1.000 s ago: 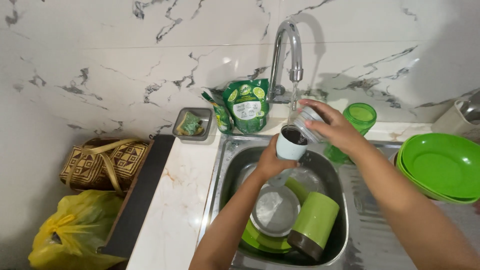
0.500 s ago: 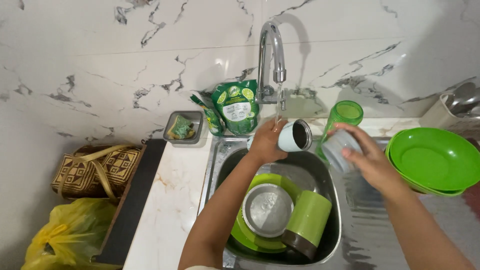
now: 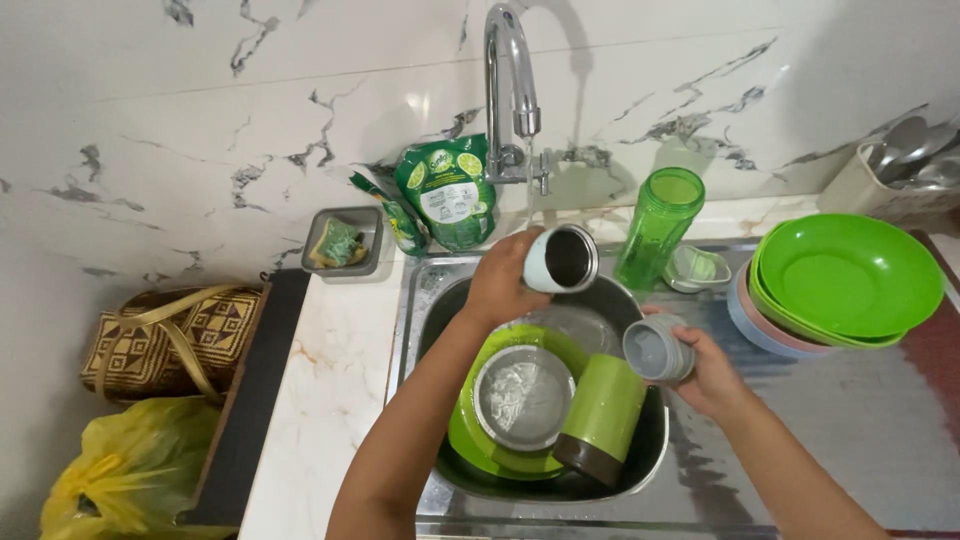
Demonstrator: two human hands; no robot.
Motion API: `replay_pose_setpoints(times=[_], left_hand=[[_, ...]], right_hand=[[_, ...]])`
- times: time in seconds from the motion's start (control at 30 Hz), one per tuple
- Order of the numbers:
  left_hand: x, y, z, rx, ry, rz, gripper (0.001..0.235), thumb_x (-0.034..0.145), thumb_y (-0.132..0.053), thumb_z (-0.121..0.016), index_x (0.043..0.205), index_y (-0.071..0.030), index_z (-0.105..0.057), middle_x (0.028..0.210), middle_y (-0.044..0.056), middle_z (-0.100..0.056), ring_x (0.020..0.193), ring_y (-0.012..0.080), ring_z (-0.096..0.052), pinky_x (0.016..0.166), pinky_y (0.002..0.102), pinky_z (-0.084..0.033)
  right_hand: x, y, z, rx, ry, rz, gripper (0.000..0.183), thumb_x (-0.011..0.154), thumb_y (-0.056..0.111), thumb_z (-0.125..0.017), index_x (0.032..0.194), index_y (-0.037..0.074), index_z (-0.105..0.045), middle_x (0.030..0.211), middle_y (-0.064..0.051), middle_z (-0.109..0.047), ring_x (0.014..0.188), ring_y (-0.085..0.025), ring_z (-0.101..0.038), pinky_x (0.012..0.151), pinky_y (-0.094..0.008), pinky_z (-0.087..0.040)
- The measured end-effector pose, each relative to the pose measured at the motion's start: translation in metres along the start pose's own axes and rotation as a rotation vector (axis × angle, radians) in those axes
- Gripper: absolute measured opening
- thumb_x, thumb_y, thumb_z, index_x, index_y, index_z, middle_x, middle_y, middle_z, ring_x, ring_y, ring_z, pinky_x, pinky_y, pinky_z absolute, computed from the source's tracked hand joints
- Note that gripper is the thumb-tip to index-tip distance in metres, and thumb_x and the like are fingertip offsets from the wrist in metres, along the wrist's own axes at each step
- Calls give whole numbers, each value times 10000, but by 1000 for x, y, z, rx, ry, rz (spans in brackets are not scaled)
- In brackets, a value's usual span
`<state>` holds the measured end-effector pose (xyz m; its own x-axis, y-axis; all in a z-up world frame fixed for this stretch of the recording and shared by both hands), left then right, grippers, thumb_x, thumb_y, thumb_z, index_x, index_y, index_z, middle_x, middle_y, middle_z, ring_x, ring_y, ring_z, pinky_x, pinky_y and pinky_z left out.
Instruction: The person washes various kitchen items in a sink under running water. They rinse a blue bowl, a pink bowl, and several green bowls, placing them on the counter. They also rinse a green bottle, a light blue tumbler, a metal bowl, and a green tumbler, handling each item individually.
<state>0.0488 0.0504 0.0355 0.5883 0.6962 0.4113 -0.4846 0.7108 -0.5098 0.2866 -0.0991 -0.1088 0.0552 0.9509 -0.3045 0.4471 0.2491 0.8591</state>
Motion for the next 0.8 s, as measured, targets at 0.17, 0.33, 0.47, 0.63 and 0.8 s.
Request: replay_pose_setpoints(times=[0.17, 0.33, 0.47, 0.63, 0.8], left_hand=[[-6, 17, 11, -368, -133, 181, 1093, 555, -291, -933, 1489, -58, -416, 1307, 247, -645, 1267, 472, -579, 1141, 591, -433], [-17, 33, 1, -459, -159, 323, 1141, 573, -299, -947, 1524, -70, -359, 1401, 255, -582, 1346, 477, -511, 1160, 605, -408], [-21, 26, 3, -452, -111, 361, 1112, 627, -289, -927, 1540, -73, -331, 1434, 248, -555, 1364, 477, -491, 1156, 628, -404], [-22, 26, 1, -497, -141, 364, 1125, 612, -294, -939, 1532, -80, -328, 1424, 251, -559, 1368, 486, -481, 1158, 636, -389], [-21, 25, 5, -461, -226, 215, 1020, 583, -154, -884, 1475, -76, -395, 1271, 159, -688, 1128, 319, -693, 958, 404, -528]], right_hand=[[-10, 19, 21, -80, -115, 87, 698, 833, 314, -516, 1524, 221, -488, 1112, -128, -670, 846, -233, -630, 660, -420, -553], [-18, 43, 70, -377, -481, -9, 747, 934, 324, -516, 1643, 343, -282, 1724, -114, -1, 1546, -435, -65, 1145, -708, -169], [-27, 56, 54, -290, -495, 37, 786, 927, 313, -545, 1654, 308, -246, 1697, -129, -2, 1392, -444, -316, 894, -651, -486], [-15, 53, 95, -242, -488, 81, 733, 988, 285, -531, 1665, 312, -251, 1670, -207, 55, 1489, -498, -126, 992, -683, -420], [4, 50, 169, -250, -524, 128, 678, 958, 241, -414, 1614, 308, -258, 1626, -116, -243, 1310, -377, -397, 793, -488, -501]])
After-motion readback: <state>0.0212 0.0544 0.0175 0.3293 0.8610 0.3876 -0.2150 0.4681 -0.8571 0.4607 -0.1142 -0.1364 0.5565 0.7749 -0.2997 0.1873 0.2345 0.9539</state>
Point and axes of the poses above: each hand's wrist, its own x-axis towards the middle knuckle, its own z-axis out of the back of the hand, y = z × x, the point moved 9 cm from there along x, towards the middle knuckle
